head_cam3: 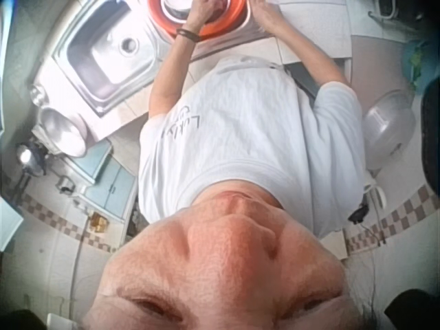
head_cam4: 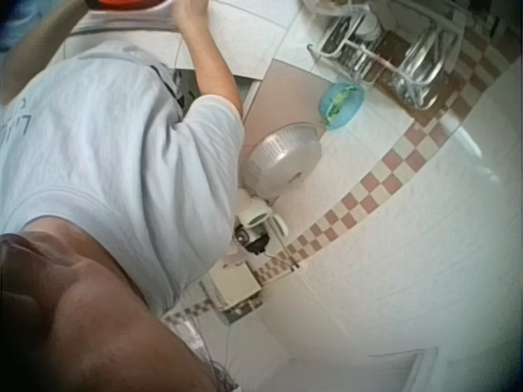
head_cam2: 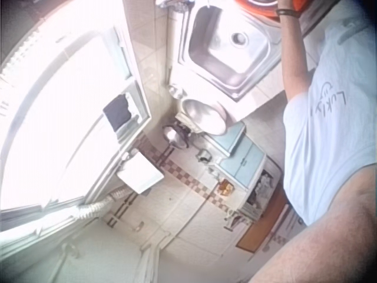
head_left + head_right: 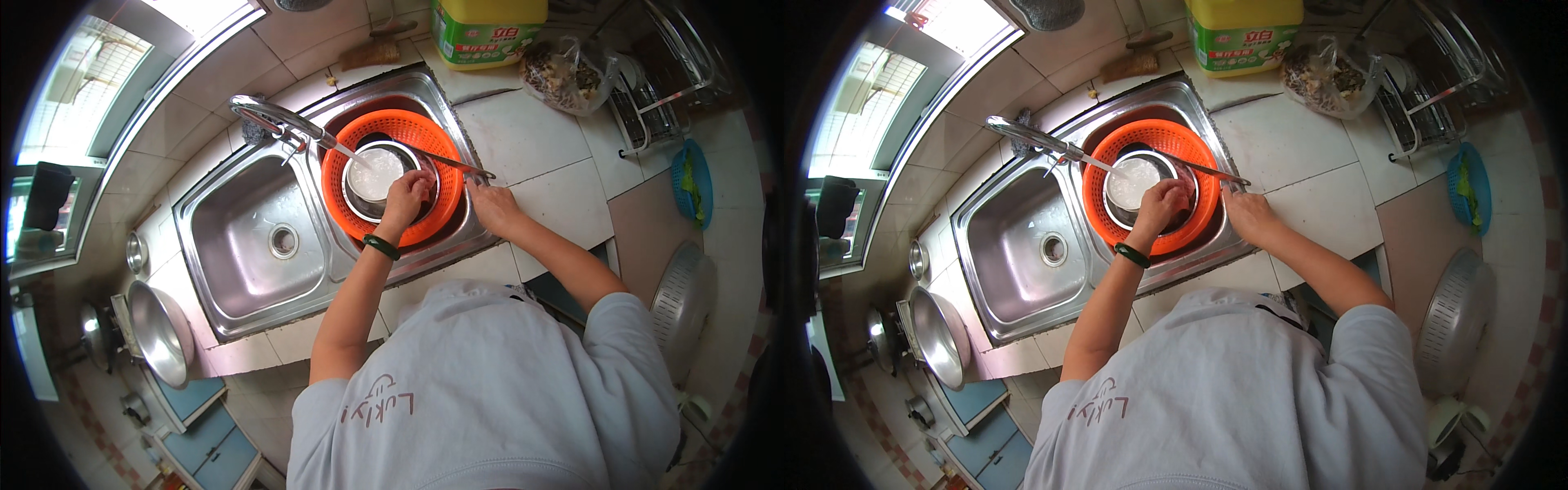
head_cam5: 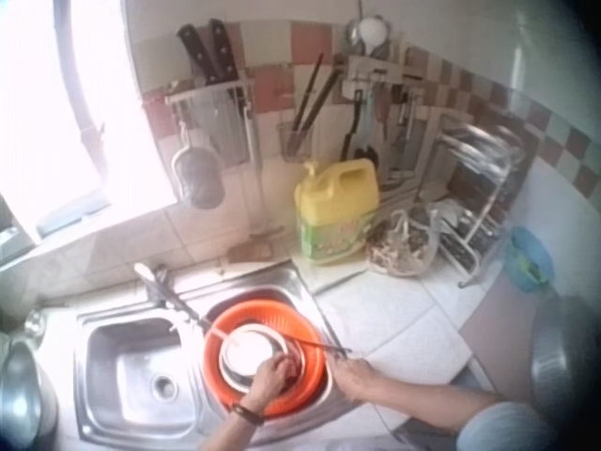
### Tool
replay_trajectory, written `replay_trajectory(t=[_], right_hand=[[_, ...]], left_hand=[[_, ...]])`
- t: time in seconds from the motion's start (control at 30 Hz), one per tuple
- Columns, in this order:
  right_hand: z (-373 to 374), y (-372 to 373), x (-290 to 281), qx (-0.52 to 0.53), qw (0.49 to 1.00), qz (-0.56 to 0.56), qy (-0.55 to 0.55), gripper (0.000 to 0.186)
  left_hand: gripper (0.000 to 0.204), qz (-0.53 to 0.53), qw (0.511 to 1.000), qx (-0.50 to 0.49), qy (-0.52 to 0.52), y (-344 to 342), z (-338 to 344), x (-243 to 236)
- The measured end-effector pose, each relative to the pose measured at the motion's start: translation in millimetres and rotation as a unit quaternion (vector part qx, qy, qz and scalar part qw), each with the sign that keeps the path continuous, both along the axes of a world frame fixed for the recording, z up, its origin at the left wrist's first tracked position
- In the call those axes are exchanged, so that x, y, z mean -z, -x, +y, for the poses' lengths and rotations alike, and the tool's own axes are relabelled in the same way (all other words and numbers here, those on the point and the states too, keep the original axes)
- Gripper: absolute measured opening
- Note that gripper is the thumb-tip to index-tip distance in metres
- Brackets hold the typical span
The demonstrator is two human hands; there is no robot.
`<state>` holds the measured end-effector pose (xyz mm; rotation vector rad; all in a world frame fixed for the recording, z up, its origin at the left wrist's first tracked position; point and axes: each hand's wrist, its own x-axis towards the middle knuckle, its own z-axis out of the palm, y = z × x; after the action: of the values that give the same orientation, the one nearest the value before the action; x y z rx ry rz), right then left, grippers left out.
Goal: The person washes several metal bowls and a white ceramic bowl in a kitchen sink using a pink cloth and running water. They scrub each item, rinse it, and place it into an orange basket in the sink.
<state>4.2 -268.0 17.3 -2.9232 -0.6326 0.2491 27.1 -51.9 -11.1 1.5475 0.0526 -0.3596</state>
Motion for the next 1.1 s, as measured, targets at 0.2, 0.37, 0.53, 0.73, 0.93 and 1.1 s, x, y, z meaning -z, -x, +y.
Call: replay_trajectory(t=[0.2,0.37,0.53,0.73,0.93,1.1], right_hand=[[-5.3,34.4,-1.5,-0.086,0.992,0.088,-0.023,0.033],[6.7,34.6,-17.6,-0.086,0.982,0.113,-0.123,0.019],[51.8,-12.6,-18.6,0.017,0.932,0.151,-0.329,0.013],[102.8,-65.7,-1.1,-0.010,0.956,-0.030,-0.292,0.012],[84.3,-101.9,17.2,0.019,0.999,0.040,0.004,0.021],[80.4,-106.2,12.2,-0.042,0.992,0.113,0.031,0.025]], left_hand=[[0.023,0.021,0.998,-0.046,-0.032,-0.3,18.8,-6.3],[0.028,0.044,0.966,-0.195,0.167,-24.4,51.9,-25.2],[0.037,-0.012,0.933,-0.186,0.309,-54.9,67.8,-64.2],[0.028,-0.092,0.975,-0.197,-0.054,-45.5,77.8,-34.4],[0.058,-0.135,0.911,-0.176,-0.348,7.6,85.9,18.6],[0.070,-0.129,0.898,-0.235,-0.348,12.0,70.0,25.9]])
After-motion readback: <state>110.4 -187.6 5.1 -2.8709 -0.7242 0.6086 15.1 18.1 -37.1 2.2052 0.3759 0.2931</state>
